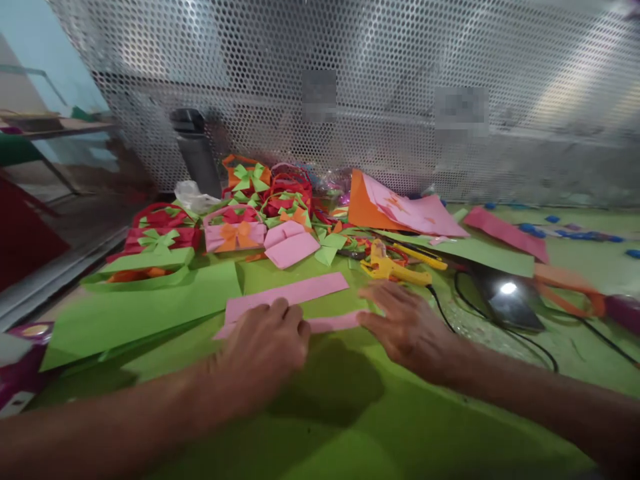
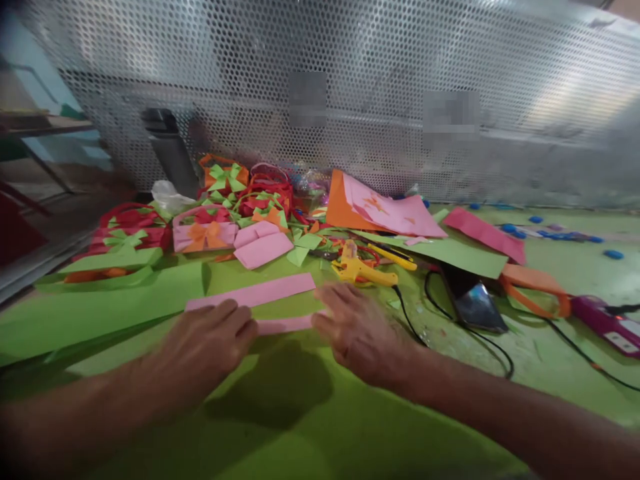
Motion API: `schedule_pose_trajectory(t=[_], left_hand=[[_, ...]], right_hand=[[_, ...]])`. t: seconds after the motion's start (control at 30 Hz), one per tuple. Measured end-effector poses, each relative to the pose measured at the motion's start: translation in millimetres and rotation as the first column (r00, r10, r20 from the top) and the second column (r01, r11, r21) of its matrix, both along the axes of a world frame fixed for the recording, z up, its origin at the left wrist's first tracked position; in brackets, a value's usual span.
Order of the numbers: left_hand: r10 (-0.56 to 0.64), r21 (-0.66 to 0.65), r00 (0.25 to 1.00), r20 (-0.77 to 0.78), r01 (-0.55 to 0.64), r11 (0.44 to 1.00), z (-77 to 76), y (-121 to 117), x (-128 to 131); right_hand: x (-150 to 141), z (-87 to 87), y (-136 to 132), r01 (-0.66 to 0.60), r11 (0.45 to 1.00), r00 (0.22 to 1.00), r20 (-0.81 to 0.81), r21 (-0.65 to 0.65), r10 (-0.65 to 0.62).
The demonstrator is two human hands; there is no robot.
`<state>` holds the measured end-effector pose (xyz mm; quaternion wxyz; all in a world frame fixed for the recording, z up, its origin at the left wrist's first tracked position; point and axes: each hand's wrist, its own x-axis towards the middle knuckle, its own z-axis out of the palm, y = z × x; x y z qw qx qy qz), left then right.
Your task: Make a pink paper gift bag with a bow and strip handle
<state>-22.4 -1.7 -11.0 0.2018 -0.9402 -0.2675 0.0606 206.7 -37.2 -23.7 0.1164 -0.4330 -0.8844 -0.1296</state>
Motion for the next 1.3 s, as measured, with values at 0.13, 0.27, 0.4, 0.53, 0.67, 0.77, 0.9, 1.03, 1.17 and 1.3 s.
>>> schedule_pose_trajectory(t=[0.13, 0.27, 0.4, 0.53, 0.67, 0.77, 0.9, 1.03, 1.17, 1.3], left_hand=[[-0.058, -0.126, 0.994, -0.090, 0.047, 0.991, -13.2, -16, -4], [-0.013, -0.152, 1.000, -0.028, 0.009, 0.988, -14.8, -21, -11], [-0.039, -0.159, 0.992, 0.119, 0.058, 0.986, -19.9, -16, -13], [-0.063, -0.199, 0.972, 0.227, 0.109, 0.974, -24.9, -7, -12], [-0.015, -0.165, 0.974, 0.228, 0.054, 0.985, -25.8, -4, -13], [0.042, -0.195, 0.965, 0.259, 0.009, 0.981, -25.5, -5, -11], [-0.013, -0.391, 0.967, 0.254, 0.115, 0.913, -26.9, -4, -3], [-0.063, -0.390, 0.963, 0.261, 0.165, 0.906, -27.8, -5, -1], [-0.005, -0.392, 0.976, 0.217, 0.092, 0.916, -16.5, -12, -3], [0.050, -0.428, 0.984, 0.171, 0.029, 0.903, -11.7, -13, -2]], right_hand=[[-9, -11.1, -23, 0.017, 0.987, 1.000, 0.022, -0.161, -0.014], [-22, -11.7, -26, -0.008, 0.972, 1.000, 0.001, -0.235, 0.009], [-31, -17.5, -21, -0.053, 0.971, 0.997, -0.066, -0.232, 0.038], [-33, -26.3, -17, -0.071, 0.969, 0.985, -0.173, -0.237, 0.030], [-31, -29.6, -14, -0.068, 0.952, 0.943, -0.331, -0.297, -0.036], [-31, -30.6, -11, -0.092, 0.950, 0.921, -0.387, -0.299, -0.032], [-33, -31.3, -10, -0.106, 0.960, 0.912, -0.409, -0.260, -0.010], [-31, -29.9, -11, -0.086, 0.955, 0.892, -0.449, -0.285, -0.054], [-27, -27.1, -14, -0.021, 0.920, 0.862, -0.473, -0.391, -0.182], [-25, -25.2, -17, 0.032, 0.906, 0.871, -0.432, -0.423, -0.233]])
